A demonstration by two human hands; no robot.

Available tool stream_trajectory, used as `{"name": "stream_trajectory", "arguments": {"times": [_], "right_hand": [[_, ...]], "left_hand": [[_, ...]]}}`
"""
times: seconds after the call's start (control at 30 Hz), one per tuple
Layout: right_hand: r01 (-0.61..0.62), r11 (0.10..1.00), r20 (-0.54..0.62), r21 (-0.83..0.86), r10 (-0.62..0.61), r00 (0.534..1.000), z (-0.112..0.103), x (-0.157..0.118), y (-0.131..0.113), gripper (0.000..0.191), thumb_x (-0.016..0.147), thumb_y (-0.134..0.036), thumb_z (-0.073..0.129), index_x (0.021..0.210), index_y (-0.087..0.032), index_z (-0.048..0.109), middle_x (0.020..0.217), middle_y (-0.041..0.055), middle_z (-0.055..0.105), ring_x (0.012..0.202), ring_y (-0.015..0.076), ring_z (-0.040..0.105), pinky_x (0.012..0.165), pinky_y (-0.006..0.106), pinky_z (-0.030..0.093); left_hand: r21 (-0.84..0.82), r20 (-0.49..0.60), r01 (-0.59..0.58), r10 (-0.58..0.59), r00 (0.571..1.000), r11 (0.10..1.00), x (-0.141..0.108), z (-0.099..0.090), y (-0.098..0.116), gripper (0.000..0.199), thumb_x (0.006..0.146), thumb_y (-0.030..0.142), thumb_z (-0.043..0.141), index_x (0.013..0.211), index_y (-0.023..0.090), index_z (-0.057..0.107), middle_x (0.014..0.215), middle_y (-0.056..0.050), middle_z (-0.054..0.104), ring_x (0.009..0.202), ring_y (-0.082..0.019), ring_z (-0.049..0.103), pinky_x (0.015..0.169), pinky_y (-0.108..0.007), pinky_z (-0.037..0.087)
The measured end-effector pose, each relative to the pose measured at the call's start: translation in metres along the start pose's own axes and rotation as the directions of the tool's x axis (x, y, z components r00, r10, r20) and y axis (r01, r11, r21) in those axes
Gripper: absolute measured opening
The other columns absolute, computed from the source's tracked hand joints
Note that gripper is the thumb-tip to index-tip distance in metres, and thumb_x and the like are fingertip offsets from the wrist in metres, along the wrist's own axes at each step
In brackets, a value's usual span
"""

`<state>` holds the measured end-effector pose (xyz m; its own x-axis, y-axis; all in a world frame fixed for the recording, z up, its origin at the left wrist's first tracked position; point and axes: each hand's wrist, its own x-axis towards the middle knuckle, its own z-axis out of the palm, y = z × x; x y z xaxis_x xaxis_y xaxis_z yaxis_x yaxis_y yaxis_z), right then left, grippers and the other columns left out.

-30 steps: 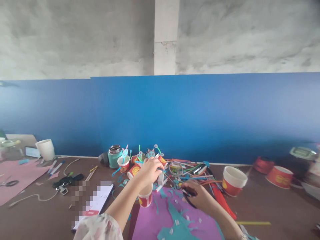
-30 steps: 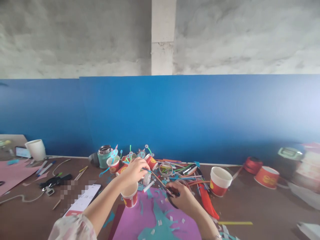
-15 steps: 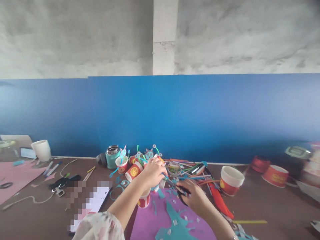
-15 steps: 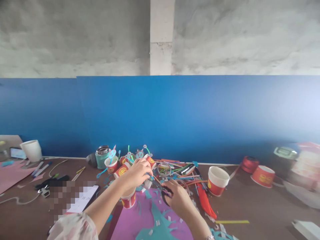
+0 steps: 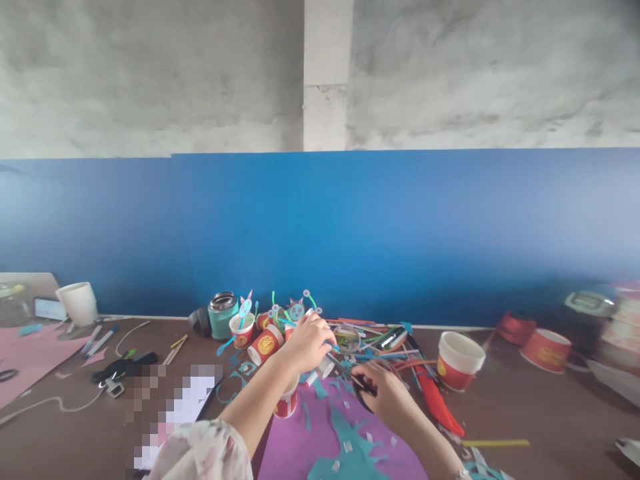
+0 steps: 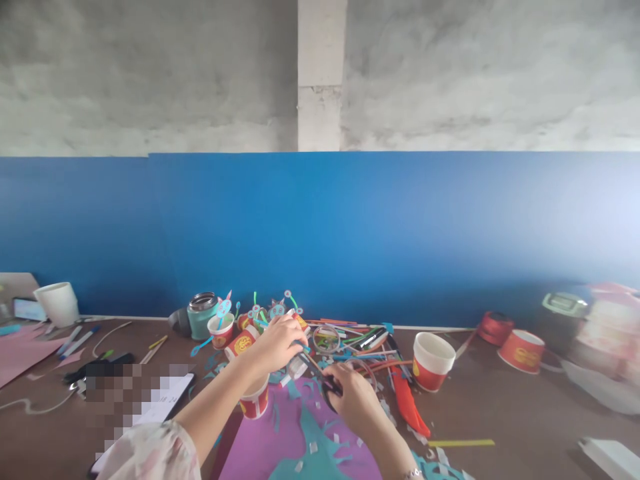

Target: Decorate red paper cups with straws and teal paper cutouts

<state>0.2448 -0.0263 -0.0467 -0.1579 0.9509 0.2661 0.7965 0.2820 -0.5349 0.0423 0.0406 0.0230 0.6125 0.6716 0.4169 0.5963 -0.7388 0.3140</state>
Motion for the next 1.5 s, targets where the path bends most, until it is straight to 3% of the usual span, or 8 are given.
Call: {"name": "stream_trajectory", "arguments": {"times": [0.2,0.33,0.5,0.67,0.73,1.03,1.27,1.5], "right_hand": [[0.022,0.994,-0.07,0.104,-0.015,0.997,0.003,0.001,0.0,0.022,0.07,-0.023,0.056,0.09,-0.021,0.065,0.089,0.0059,0.068,0.08,0.0211,0.062,0.072,0.028,0.045],[0.007,0.979,-0.076,0.205,0.009,0.997,0.007,0.002,0.0,0.021,0.07,-0.023,0.058,0.088,-0.019,0.066,0.084,0.0051,0.068,0.076,0.0208,0.063,0.07,0.028,0.047],[0.015,0.96,-0.123,0.281,0.02,0.992,0.009,0.004,-0.002,0.022,0.067,-0.021,0.06,0.088,-0.019,0.067,0.087,0.0057,0.068,0.08,0.0219,0.063,0.073,0.03,0.047],[0.028,0.784,-0.156,0.62,0.088,0.984,0.004,0.006,-0.01,0.03,0.07,-0.032,0.067,0.095,-0.017,0.063,0.083,0.0053,0.066,0.078,0.0219,0.061,0.071,0.03,0.048],[0.043,0.736,-0.174,0.675,0.102,0.979,0.002,0.006,-0.013,0.033,0.069,-0.036,0.069,0.095,-0.016,0.062,0.079,0.0042,0.065,0.076,0.0213,0.06,0.068,0.029,0.047],[0.022,0.773,-0.104,0.634,0.057,0.993,-0.001,-0.002,-0.026,0.032,0.075,-0.036,0.066,0.1,-0.016,0.063,0.081,0.0042,0.064,0.077,0.0202,0.057,0.067,0.029,0.045],[-0.051,0.771,0.071,0.635,0.007,0.997,-0.006,-0.002,-0.026,0.029,0.068,-0.029,0.071,0.092,-0.015,0.066,0.077,0.0024,0.063,0.07,0.0171,0.055,0.06,0.026,0.044],[-0.121,0.696,0.155,0.707,0.014,0.988,-0.005,0.0,-0.015,0.033,0.065,-0.028,0.072,0.095,-0.016,0.067,0.071,-0.0007,0.059,0.064,0.014,0.051,0.058,0.024,0.041]], "left_hand": [[-0.174,-0.233,0.1,-0.14,0.962,0.98,-0.003,-0.006,0.005,0.018,0.089,0.02,0.045,0.099,0.02,0.061,0.093,-0.005,0.069,0.087,-0.019,0.063,0.078,-0.029,0.047],[-0.483,-0.323,0.087,-0.27,0.907,0.871,-0.009,-0.021,0.024,0.018,0.089,0.024,0.046,0.103,0.02,0.057,0.084,-0.002,0.068,0.069,-0.015,0.062,0.068,-0.026,0.047],[-0.746,-0.176,0.105,-0.346,0.922,0.658,-0.02,-0.039,0.048,0.028,0.083,0.029,0.055,0.106,0.016,0.062,0.083,-0.005,0.067,0.07,-0.015,0.059,0.064,-0.026,0.044],[-0.972,0.028,0.115,-0.39,0.92,0.203,-0.035,-0.028,0.06,0.034,0.072,0.042,0.07,0.093,0.014,0.067,0.081,-0.002,0.058,0.053,-0.006,0.043,0.052,-0.022,0.032],[-0.983,0.095,0.148,-0.392,0.915,0.107,-0.039,-0.017,0.063,0.04,0.068,0.044,0.073,0.094,0.014,0.067,0.076,0.001,0.052,0.051,-0.004,0.038,0.049,-0.021,0.027],[-0.899,0.065,0.259,-0.477,0.876,0.353,-0.047,0.025,0.051,0.047,0.082,0.065,0.044,0.072,0.019,0.047,0.05,0.007,0.045,0.038,-0.006,0.032,0.038,-0.02,0.022],[-0.838,0.063,0.298,-0.461,0.885,0.458,-0.049,0.033,0.03,0.035,0.081,0.055,0.05,0.077,0.02,0.048,0.055,0.006,0.05,0.047,-0.01,0.044,0.047,-0.022,0.032],[-0.826,0.157,0.346,-0.409,0.899,0.444,-0.049,0.035,0.026,0.025,0.08,0.044,0.048,0.081,0.019,0.051,0.064,0.002,0.059,0.046,-0.01,0.047,0.046,-0.023,0.033]]}}
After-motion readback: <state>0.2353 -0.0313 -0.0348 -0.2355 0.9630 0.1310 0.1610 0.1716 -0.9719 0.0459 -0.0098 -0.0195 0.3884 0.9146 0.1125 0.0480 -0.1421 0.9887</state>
